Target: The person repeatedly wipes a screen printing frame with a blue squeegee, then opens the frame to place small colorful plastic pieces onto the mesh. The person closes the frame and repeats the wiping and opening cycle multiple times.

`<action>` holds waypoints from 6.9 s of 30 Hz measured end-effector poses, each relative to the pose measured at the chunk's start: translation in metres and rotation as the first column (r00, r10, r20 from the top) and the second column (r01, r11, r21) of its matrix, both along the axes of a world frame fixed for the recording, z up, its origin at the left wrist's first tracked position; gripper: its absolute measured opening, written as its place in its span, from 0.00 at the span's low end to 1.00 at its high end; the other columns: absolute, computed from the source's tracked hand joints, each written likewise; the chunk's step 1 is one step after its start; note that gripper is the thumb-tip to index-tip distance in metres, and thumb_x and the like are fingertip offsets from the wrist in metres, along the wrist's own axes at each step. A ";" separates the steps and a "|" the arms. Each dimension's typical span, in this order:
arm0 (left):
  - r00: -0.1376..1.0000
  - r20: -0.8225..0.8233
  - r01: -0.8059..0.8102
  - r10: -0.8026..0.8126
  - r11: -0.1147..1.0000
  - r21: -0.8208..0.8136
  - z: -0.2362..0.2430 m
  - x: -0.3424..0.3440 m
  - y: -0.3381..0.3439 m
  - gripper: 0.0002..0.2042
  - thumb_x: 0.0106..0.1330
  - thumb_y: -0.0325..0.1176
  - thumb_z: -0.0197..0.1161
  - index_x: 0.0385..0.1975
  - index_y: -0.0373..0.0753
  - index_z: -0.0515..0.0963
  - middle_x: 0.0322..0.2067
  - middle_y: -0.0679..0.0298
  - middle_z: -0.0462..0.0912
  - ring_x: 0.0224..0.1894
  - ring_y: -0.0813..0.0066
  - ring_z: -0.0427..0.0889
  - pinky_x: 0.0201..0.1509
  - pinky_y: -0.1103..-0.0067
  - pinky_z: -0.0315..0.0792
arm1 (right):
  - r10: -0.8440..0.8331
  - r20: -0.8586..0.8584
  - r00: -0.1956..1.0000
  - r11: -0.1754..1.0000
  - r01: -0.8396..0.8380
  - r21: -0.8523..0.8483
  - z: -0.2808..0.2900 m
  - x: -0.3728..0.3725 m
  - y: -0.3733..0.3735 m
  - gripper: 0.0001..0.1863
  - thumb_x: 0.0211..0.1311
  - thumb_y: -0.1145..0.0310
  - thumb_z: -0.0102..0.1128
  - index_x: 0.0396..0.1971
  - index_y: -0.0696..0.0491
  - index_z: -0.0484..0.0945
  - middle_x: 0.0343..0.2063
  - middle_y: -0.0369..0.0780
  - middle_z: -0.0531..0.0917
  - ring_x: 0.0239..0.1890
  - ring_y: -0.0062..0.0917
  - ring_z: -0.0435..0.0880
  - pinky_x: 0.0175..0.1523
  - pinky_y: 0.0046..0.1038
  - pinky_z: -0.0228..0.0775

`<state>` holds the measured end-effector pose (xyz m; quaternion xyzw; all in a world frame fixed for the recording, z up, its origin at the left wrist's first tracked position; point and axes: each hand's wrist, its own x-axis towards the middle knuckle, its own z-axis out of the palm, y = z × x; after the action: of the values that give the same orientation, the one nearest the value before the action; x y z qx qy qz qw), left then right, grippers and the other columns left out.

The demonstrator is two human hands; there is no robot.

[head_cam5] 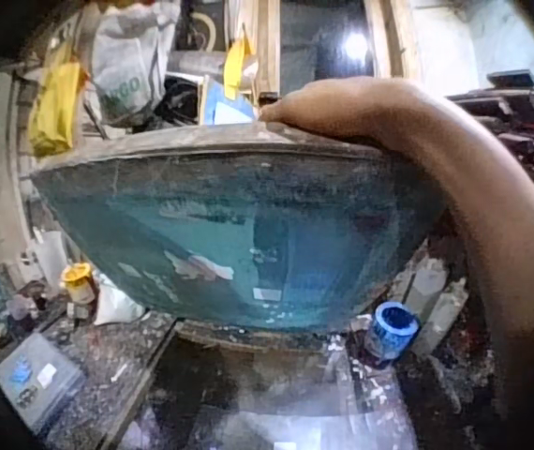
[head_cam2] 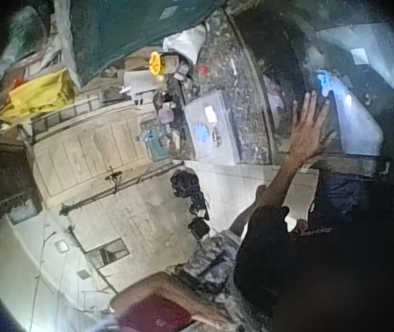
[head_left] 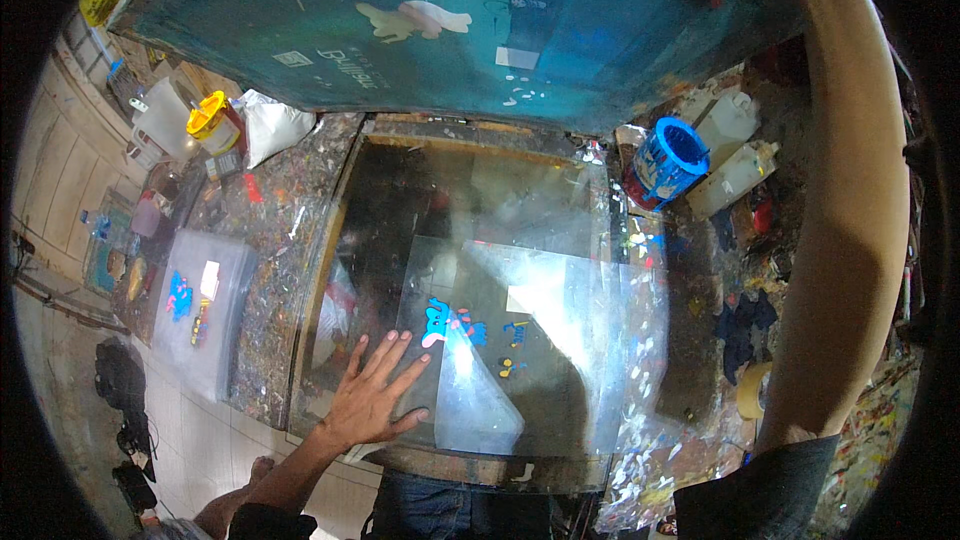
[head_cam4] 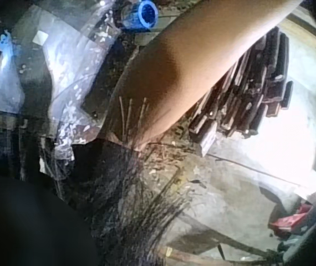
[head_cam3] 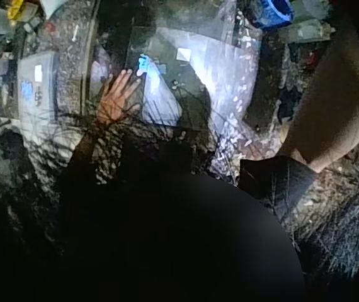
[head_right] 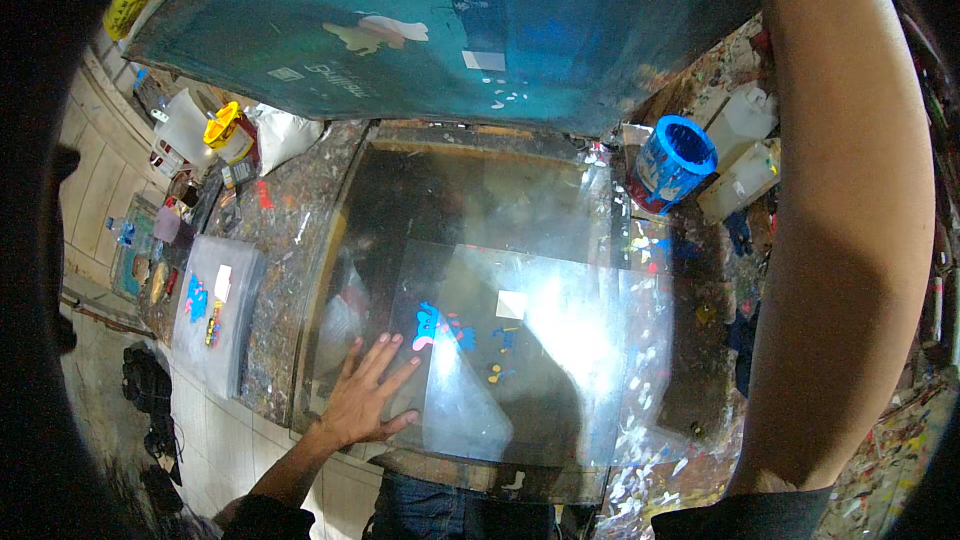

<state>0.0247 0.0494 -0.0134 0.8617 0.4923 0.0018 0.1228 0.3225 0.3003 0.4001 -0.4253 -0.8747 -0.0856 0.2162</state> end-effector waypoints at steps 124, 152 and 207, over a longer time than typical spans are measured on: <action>0.390 0.484 -0.902 0.784 0.430 0.030 0.029 -0.270 -0.030 0.08 0.64 0.35 0.69 0.30 0.36 0.83 0.29 0.55 0.86 0.36 0.60 0.87 0.39 0.65 0.78 | -0.353 -0.255 0.900 0.934 0.355 -0.040 -0.022 0.003 0.052 0.32 0.70 0.42 0.58 0.43 0.63 0.85 0.40 0.52 0.84 0.48 0.38 0.81 0.58 0.34 0.68; 0.970 -0.191 -0.162 0.153 0.986 -0.033 0.028 -0.040 -0.044 0.29 0.77 0.51 0.54 0.76 0.52 0.64 0.76 0.51 0.60 0.78 0.37 0.55 0.77 0.45 0.53 | -0.020 0.101 0.995 0.987 0.004 0.163 -0.010 -0.006 0.018 0.25 0.77 0.45 0.50 0.50 0.50 0.85 0.34 0.56 0.85 0.40 0.49 0.86 0.53 0.45 0.75; 0.818 0.573 0.096 0.055 0.968 -0.231 0.040 0.169 -0.043 0.40 0.68 0.50 0.68 0.75 0.38 0.63 0.76 0.33 0.52 0.79 0.30 0.46 0.78 0.43 0.46 | -0.319 -0.032 0.947 0.940 0.312 -0.136 0.002 -0.018 -0.005 0.32 0.78 0.41 0.44 0.45 0.53 0.89 0.50 0.60 0.85 0.54 0.50 0.85 0.64 0.43 0.73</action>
<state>0.1935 0.0066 0.0262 0.8039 0.4191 0.1983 0.3726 0.3042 0.2958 0.4022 -0.5751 -0.7928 -0.0509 0.1953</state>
